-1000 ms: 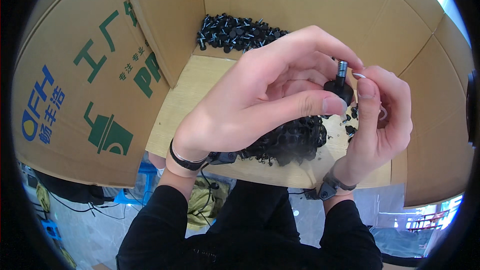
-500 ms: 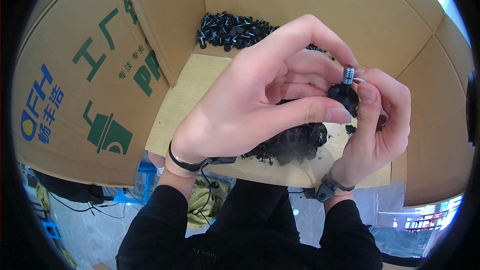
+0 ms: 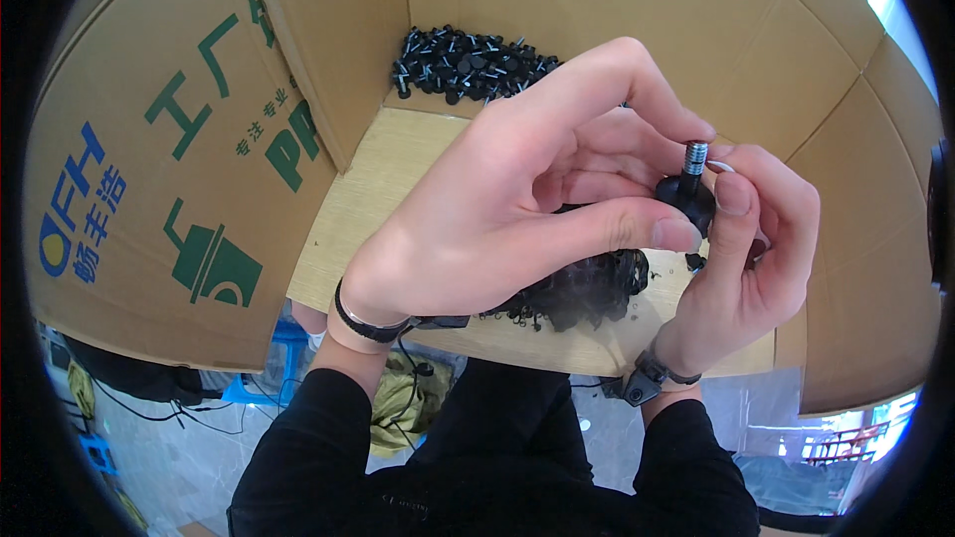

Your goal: Manually screwing plastic foot levelers/hardware pegs into injection-molded grid frames.

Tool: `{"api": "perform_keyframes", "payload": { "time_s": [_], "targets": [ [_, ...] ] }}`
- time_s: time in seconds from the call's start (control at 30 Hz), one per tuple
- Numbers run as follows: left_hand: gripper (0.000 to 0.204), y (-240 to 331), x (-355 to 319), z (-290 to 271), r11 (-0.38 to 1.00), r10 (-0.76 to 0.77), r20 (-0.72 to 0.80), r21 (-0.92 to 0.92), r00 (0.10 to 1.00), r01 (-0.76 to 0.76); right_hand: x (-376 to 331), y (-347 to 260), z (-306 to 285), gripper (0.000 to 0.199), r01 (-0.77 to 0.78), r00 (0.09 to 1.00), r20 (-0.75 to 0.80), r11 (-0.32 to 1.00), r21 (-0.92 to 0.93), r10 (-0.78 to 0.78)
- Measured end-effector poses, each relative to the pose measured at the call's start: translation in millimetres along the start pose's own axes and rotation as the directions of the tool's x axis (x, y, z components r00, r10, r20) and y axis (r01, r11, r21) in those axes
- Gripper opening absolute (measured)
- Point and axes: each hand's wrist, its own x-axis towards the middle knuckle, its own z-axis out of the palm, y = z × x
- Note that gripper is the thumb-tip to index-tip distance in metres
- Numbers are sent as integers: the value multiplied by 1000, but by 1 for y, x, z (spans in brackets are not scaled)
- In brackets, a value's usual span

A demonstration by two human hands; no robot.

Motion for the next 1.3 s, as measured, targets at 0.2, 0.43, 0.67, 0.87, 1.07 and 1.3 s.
{"api": "perform_keyframes", "payload": {
  "time_s": [0.2,0.43,0.67,0.87,1.07,1.3],
  "targets": [
    [43,-2,1,-1,998,44,47,34,998,-45,3,-2,-5,9,22,1000,21,999,-24,-21],
    [40,1,1,-3,985,44,75,165,996,-56,3,-1,-10,9,24,998,65,998,-58,-21],
    [37,3,-1,-3,997,7,69,78,998,-12,3,6,-5,9,13,1000,25,997,74,-15],
    [38,5,-2,-6,992,-21,105,129,994,8,5,1,-10,6,4,997,83,999,35,-7],
    [33,-3,3,-3,996,-45,44,-78,998,48,7,12,-2,10,-54,992,-104,993,108,66],
    [38,-11,5,-8,1000,-7,46,-11,999,8,6,1,-5,8,-198,980,-12,979,43,199]
  ]
}}
